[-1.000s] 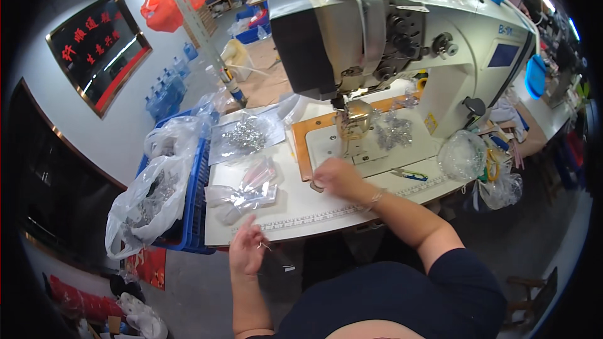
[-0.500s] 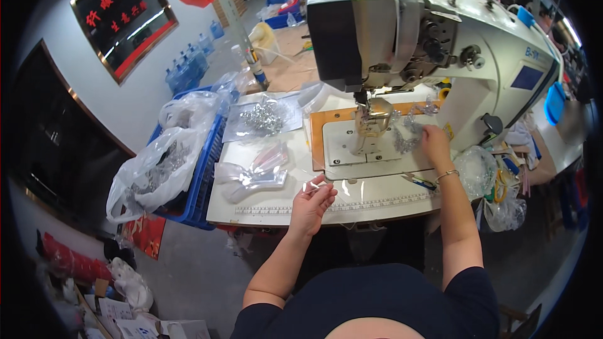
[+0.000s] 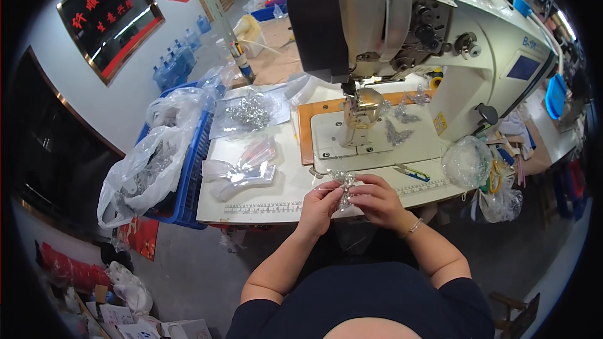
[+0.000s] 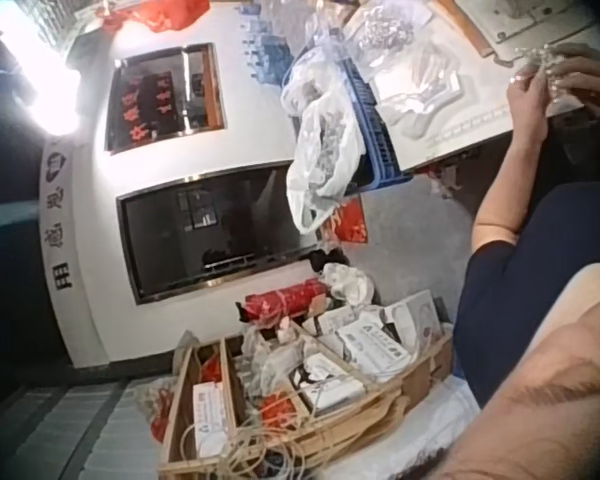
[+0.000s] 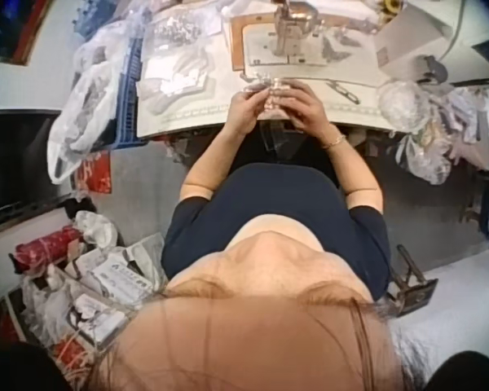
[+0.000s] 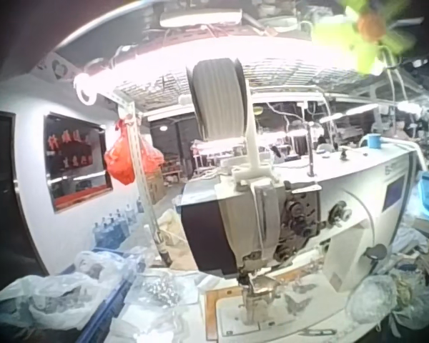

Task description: The person sews small, shiny, star-shaped decorations using a sewing machine. They repeatedly pick up a decoration, place it under the needle, stitch it, and then trim the excess thread with scissors. The person handles the items one at a time throughout the process.

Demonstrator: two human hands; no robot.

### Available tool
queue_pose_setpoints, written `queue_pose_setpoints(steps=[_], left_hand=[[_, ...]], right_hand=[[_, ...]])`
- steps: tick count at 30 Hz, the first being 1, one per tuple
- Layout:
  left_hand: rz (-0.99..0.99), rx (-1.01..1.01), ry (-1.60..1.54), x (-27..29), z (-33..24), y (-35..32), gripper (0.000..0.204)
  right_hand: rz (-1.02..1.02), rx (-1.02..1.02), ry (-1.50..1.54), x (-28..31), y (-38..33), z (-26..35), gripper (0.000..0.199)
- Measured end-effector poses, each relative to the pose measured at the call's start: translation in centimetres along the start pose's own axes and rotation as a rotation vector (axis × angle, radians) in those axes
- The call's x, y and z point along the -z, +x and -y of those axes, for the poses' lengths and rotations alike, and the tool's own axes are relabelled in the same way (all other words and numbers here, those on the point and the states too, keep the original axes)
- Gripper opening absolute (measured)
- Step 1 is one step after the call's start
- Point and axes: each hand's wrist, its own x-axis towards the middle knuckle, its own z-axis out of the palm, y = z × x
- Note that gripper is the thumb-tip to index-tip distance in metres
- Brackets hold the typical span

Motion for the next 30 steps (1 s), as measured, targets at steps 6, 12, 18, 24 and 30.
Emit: queue_pose_setpoints(steps=[6, 12, 18, 24, 30], left_hand=[[-0.019, -0.083, 0.213, -0.5, 1.0, -1.0, 0.023], [-0.063, -0.118, 0.202, -0.5, 1.3, -1.1, 0.025], [0.002, -0.267, 0.328, -0.7, 0.0, -1.3, 0.023], [0.115, -0.413, 0.537, -1.7, -1.7, -4.9, 0.018], [0.031, -0.713, 0.801, -2.2, -2.2, -6.1, 0.018]], right_hand=[[-0.172, -0.898, 0.486, -1.3, -1.3, 1.4, 0.038], [-0.268, -0.538, 0.083, -1.0, -0.6, 1.9, 0.022], [0.015, -0.191, 0.335, 2.0, 0.4, 3.3, 0.025], [-0.022, -0.093, 0.373, 2.1, 0.2, 3.8, 0.019], [-0.052, -0.028, 0.345, 2.3, 0.3, 4.5, 0.018]])
